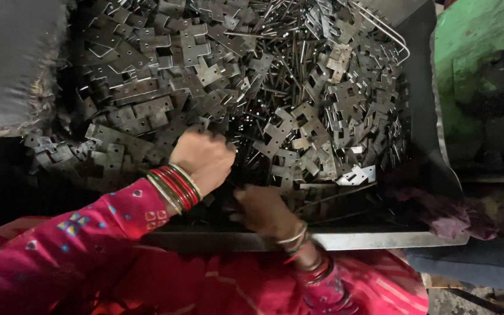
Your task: The person picks up metal brackets from a large bin and sorts or inspects them one at a time by hand.
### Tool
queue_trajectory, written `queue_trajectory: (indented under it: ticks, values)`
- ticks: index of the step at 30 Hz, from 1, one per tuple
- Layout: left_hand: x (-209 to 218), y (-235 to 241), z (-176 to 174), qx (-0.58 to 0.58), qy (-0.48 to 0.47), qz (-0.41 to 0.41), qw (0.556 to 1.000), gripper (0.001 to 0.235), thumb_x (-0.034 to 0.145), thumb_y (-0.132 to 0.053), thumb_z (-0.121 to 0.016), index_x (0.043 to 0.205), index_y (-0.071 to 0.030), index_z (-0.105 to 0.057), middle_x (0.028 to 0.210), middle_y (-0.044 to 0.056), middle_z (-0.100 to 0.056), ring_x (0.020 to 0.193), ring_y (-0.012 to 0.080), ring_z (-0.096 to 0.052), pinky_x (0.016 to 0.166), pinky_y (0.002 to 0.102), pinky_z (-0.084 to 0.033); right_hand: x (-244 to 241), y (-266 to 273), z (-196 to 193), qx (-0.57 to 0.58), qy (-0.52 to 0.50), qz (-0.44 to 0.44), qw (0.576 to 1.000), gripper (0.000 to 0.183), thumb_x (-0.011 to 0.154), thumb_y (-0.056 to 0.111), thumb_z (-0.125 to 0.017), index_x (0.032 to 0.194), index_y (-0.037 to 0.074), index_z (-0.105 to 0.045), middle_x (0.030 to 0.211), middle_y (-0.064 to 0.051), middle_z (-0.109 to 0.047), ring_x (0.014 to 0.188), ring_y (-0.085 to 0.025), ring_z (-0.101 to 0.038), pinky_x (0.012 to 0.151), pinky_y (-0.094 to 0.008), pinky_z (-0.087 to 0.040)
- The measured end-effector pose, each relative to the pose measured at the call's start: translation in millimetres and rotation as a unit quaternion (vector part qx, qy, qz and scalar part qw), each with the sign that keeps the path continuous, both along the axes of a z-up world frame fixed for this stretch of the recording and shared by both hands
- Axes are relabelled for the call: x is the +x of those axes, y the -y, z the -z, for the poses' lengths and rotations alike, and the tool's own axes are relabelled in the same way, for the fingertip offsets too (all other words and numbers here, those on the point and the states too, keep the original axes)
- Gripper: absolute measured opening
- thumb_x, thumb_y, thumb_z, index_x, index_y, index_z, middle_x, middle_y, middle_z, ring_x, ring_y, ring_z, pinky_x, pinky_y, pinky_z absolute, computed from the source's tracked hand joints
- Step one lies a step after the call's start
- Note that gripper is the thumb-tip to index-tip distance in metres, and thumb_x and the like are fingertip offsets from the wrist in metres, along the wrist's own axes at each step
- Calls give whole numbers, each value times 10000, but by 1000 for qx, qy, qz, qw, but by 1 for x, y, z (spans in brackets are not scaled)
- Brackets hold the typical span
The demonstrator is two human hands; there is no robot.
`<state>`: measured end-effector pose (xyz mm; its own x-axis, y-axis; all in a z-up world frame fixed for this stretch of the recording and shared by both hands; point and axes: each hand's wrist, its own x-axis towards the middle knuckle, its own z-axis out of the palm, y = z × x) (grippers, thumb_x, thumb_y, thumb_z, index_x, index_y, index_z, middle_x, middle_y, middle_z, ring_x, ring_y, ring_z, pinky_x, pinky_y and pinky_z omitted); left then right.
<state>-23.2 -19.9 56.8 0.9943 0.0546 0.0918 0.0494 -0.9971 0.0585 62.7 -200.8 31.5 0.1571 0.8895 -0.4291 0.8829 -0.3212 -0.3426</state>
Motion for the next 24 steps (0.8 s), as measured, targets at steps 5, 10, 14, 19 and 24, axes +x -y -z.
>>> queue_trajectory:
  ticks: [5, 10, 14, 19, 24]
  values:
    - [-3, -19, -51, -86, 137, 21, 987, 219, 756, -332, -737, 829, -126, -716, 707, 49, -710, 631, 255, -684, 599, 423, -543, 0, 8, 11, 154, -4, -46, 987, 229, 753, 191, -781, 921, 83, -667, 878, -134, -644, 832, -364, -661, 679, -478, -521]
    - [-4, -59, -57, -452, 132, 22, 882, 227, 950, -317, -687, 1053, -124, -748, 883, -15, -755, 694, 132, -698, 656, 329, -599, 7, 7, 6, 110, -9, -54, 992, 273, 765, 221, -799, 923, 65, -640, 884, -130, -633, 825, -361, -651, 685, -469, -521]
    - [0, -81, -37, -671, 133, -30, 729, 234, 1015, -270, -653, 1147, -92, -728, 900, 28, -702, 713, 119, -635, 656, 309, -587, 29, 25, -22, 184, -16, -50, 982, 210, 767, 163, -801, 926, 72, -699, 818, -116, -657, 780, -319, -651, 694, -442, -527]
    - [4, -88, -32, -733, 151, -186, 637, 192, 976, -210, -682, 1119, -85, -715, 949, 68, -753, 694, 167, -705, 542, 324, -596, 83, 54, -53, 330, -264, 28, 906, 166, 879, 138, -816, 1000, 72, -723, 954, -83, -764, 1017, -257, -736, 967, -405, -577]
    - [9, -70, -33, -778, 181, -130, 588, 250, 935, -136, -714, 1171, -81, -653, 1075, 57, -736, 812, 173, -762, 604, 359, -664, 102, 48, -37, 448, -517, 530, 501, 266, 936, 354, -640, 1044, 114, -676, 993, -63, -754, 963, -224, -698, 838, -461, -606]
